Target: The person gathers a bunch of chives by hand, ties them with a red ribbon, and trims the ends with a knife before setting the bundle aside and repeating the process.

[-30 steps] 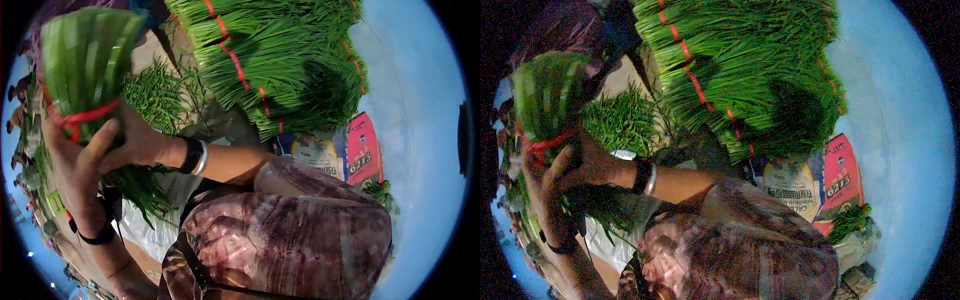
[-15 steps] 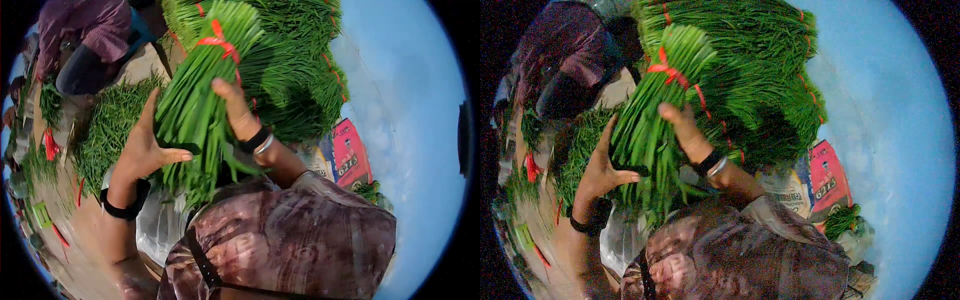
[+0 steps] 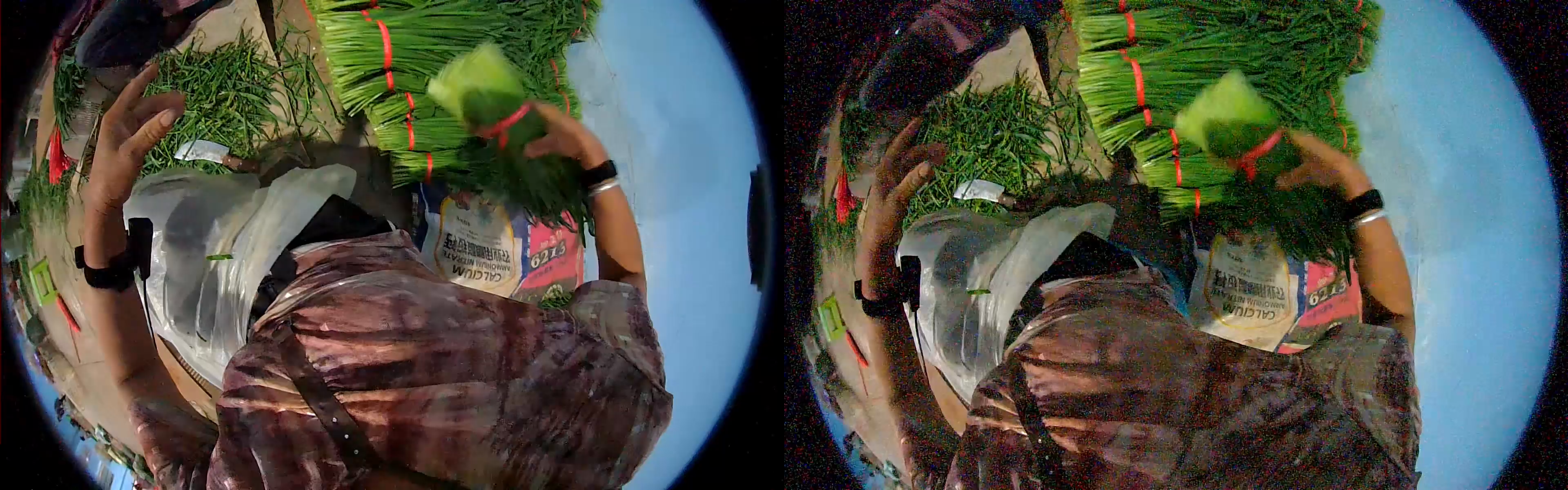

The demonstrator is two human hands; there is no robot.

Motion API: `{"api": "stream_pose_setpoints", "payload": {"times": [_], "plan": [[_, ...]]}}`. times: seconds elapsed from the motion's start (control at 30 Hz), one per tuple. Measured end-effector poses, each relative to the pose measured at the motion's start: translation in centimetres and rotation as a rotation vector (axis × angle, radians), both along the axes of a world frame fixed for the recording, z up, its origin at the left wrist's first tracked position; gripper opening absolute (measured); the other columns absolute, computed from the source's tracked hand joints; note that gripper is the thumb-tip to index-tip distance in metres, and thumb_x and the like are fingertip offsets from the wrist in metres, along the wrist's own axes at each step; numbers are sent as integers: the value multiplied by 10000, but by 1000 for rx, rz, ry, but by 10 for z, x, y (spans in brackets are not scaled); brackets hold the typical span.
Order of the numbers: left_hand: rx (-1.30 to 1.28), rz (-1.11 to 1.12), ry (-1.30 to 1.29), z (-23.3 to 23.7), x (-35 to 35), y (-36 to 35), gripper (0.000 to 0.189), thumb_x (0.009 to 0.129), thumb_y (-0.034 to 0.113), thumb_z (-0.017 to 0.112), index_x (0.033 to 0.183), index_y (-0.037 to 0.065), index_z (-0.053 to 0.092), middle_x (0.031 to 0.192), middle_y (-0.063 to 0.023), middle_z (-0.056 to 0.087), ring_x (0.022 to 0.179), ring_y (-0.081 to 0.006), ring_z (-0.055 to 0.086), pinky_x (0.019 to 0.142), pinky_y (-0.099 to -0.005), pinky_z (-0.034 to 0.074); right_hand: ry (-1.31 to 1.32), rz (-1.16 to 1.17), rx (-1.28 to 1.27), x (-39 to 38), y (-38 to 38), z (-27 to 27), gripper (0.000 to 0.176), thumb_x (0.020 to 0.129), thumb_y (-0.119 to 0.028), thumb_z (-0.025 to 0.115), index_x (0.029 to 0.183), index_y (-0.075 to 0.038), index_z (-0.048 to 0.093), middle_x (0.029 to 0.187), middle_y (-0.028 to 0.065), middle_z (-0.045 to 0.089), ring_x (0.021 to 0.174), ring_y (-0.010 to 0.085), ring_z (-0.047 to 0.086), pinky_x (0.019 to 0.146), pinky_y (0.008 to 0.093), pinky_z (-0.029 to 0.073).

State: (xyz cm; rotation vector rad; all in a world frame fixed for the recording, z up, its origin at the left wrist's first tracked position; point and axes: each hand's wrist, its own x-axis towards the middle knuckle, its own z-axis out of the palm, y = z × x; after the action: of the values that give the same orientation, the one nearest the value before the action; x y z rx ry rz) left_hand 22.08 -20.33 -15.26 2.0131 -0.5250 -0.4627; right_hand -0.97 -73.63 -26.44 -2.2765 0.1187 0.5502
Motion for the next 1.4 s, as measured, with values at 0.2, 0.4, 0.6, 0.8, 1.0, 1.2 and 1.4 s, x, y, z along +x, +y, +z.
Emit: {"api": "stream_pose_setpoints", "payload": {"times": [0.2, 0.4, 0.6, 0.8, 1.0, 1.2, 1.4], "plan": [[212, -36, -30, 0, 0, -12, 701, 809, 237, 695, 1354, -22, 339, 1073, -141, 618, 1028, -182, 564, 913, -306, 423, 501, 479, -226, -34, 42, -147, 850, 577, -257, 803, 1315, -72, 424, 1203, 201, 541, 1110, 309, 520, 924, 404, 421], [251, 5, 24, -9, 0, 10, 673, 816, 254, 687, 1337, -24, 364, 1047, -132, 629, 1009, -173, 568, 904, -302, 428, 207, 641, -283, -84, 33, -316, 762, 659, -218, 739, 1332, -117, 398, 943, 164, 619, 864, 330, 602, 706, 461, 485], [345, 13, 48, -12, 8, 7, 638, 819, 265, 678, 1311, -31, 400, 1054, -132, 632, 1001, -169, 573, 900, -304, 433, 369, 429, -698, -42, 98, -271, 508, 799, -212, 597, 1275, -146, 432, 923, 143, 592, 944, 319, 566, 782, 495, 425], [316, -3, 39, -13, 5, 3, 610, 816, 260, 681, 1288, -34, 430, 1037, -132, 639, 994, -171, 578, 899, -304, 433, -92, 239, -804, -94, 100, -321, 363, 844, -162, 527, 1200, -117, 477, 979, 151, 582, 967, 353, 547, 803, 525, 387], [281, -1, 22, -7, 4, 6, 606, 820, 261, 679, 1286, -36, 431, 1038, -137, 638, 997, -170, 578, 899, -304, 434, -358, 83, -819, -94, 143, -268, 158, 847, -166, 527, 927, -61, 615, 879, 155, 605, 855, 324, 571, 740, 471, 428], [247, 22, 64, -10, 1, 13, 588, 826, 223, 675, 1282, -50, 423, 1030, -134, 638, 987, -161, 578, 873, -289, 449, 563, 107, -379, -102, 159, -246, 297, 839, -222, 547, 1098, -80, 525, 896, 143, 616, 855, 305, 593, 728, 462, 473], [201, 94, 109, -5, 1, 30, 537, 839, 170, 659, 1261, -72, 432, 988, -114, 640, 921, -146, 580, 814, -272, 469, 330, 61, -350, -78, 137, -318, 435, 805, -346, 576, 1186, -145, 514, 1003, 159, 614, 867, 317, 607, 711, 472, 492]]}}
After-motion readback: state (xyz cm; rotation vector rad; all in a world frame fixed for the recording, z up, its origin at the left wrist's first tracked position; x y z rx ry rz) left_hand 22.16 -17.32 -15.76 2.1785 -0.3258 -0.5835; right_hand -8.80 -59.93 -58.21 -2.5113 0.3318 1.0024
